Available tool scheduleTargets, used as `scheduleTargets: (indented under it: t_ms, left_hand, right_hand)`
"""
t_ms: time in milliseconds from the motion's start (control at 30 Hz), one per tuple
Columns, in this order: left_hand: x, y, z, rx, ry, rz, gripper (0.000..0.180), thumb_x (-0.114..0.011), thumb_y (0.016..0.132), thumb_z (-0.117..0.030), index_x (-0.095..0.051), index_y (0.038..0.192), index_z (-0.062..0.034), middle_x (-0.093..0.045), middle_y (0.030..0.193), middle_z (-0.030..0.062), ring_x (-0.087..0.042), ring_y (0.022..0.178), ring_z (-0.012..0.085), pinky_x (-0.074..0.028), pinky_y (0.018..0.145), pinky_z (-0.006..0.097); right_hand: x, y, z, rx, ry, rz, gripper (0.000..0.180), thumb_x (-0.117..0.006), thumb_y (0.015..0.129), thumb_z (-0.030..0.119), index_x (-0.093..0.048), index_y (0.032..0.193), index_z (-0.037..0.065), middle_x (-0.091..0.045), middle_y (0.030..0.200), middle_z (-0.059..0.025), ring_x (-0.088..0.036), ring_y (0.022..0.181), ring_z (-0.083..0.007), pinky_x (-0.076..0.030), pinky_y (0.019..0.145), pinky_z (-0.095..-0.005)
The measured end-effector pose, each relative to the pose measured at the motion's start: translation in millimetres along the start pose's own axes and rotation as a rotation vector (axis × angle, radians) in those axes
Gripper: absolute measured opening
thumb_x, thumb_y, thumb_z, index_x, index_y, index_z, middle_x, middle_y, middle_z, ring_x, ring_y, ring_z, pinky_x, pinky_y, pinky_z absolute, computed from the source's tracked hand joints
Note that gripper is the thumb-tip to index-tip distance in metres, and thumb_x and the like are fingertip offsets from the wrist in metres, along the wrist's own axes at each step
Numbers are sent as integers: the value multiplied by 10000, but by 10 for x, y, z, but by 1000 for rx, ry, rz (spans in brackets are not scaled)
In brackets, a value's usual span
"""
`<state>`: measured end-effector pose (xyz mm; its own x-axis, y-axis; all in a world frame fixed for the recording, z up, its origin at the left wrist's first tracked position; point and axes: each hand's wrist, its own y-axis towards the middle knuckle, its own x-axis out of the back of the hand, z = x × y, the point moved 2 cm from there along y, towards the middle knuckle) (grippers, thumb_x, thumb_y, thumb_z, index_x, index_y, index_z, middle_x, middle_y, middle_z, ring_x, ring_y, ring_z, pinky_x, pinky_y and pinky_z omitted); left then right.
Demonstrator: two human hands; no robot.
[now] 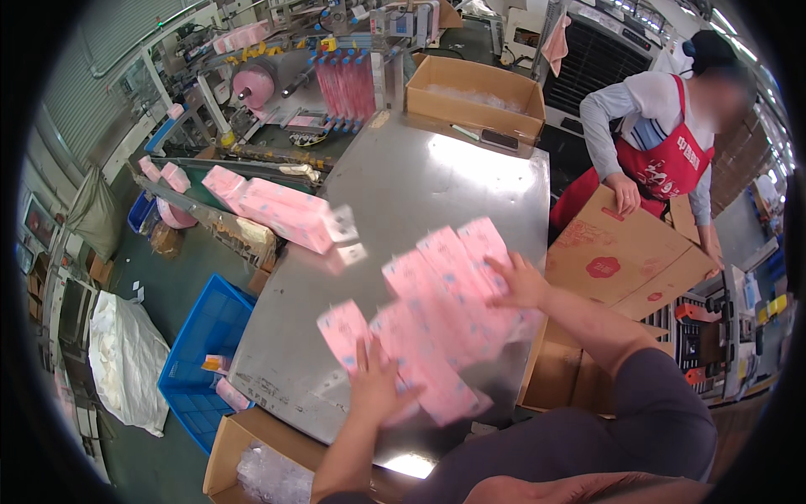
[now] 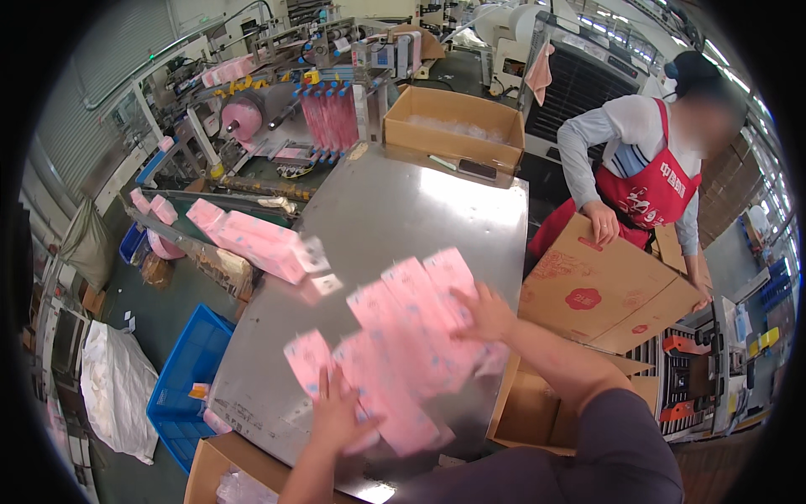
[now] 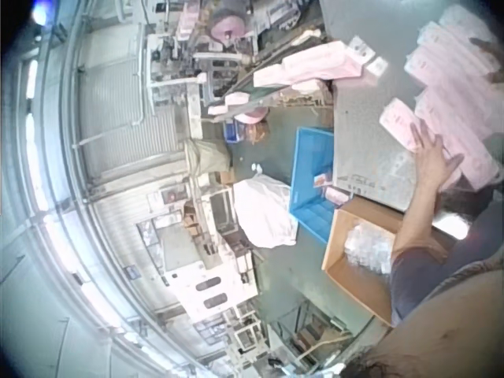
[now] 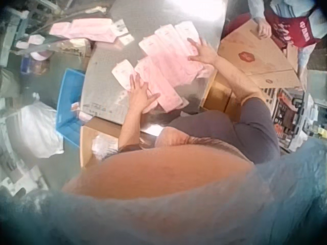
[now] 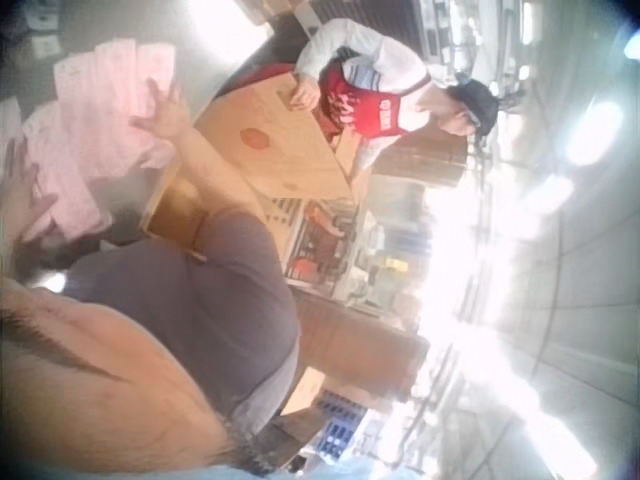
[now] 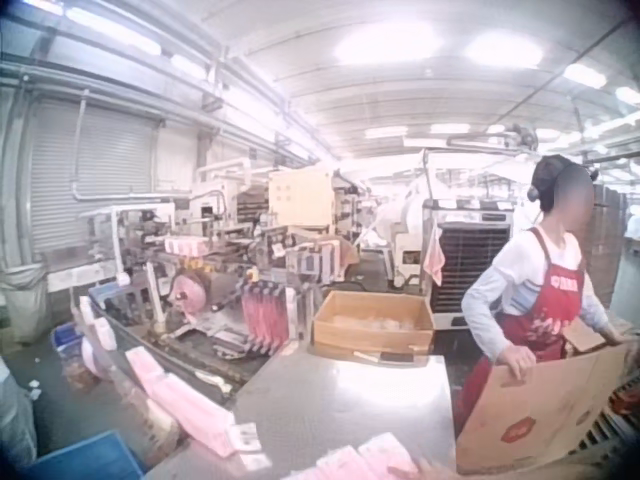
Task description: The person packs pink wrapped items into cardboard boxes and pushes the boxes onto a conveyor belt.
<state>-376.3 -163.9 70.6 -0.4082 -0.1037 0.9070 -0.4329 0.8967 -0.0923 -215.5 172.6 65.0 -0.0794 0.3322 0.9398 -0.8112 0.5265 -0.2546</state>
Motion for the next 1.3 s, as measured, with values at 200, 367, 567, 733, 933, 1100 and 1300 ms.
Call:
scheduleTargets:
  t_ms: [200,367,567,733,933,1100,1300]
  left_hand:
    - [-272,-866,23,118,84,-185,739,-786,690,-552,-594,1192,-44,-238,1535,258,-195,1427,487,-255,1055,696]
    - [-206,-774,554,372,-796,-553,853,-644,837,-581,-365,1447,-54,-238,1558,211,-315,1401,403,-316,1114,528]
    - [-1353,-694,1244,481,-2044,-400,733,-392,983,-590,-328,1494,-68,-448,1465,116,-461,1323,262,-401,1082,426]
    - [-946,-285,514,395,-2064,-339,732,-391,983,-592,-337,1489,-67,-452,1462,118,-464,1321,265,-401,1083,427]
    - [-133,53,-1116,114,-2083,-139,730,-389,982,-595,-348,1483,-66,-456,1458,120,-468,1317,268,-402,1084,429]
    - [-230,466,-2801,38,-2174,374,729,-388,981,-598,-357,1478,-65,-460,1456,122,-472,1314,271,-402,1085,430]
    - [-1013,645,-3570,263,-1966,966,735,-384,977,-607,-370,1471,-63,-466,1450,130,-476,1312,282,-401,1086,435]
  right_hand:
    - [-258,-1177,19,-13,159,106,1065,-792,704,519,-215,1547,218,-299,1467,-298,-399,1314,-464,-371,1082,-499]
    - [-376,-1023,-471,-40,1004,127,939,-663,880,452,-113,1563,116,-345,1518,-170,-477,1302,-325,-396,1078,-439]
    - [-735,-763,-405,-506,1985,439,610,-428,991,539,-478,1417,106,-544,1388,-110,-564,1204,-251,-460,1020,-415]
    - [-609,-931,-589,-275,2105,479,537,-481,991,480,-526,1367,100,-614,1280,-94,-609,1118,-215,-489,978,-400]
    - [128,-2130,-1333,-212,2297,44,527,-549,971,407,-507,1360,54,-621,1241,-114,-618,1101,-219,-500,963,-395]
    - [666,-3909,-2047,-262,2321,-335,568,-453,988,463,-481,1395,67,-584,1322,-159,-593,1177,-273,-456,1046,-430]
    - [302,-4928,-2411,-534,2339,-424,564,-453,988,459,-472,1403,77,-539,1389,-117,-563,1220,-257,-408,1088,-417]
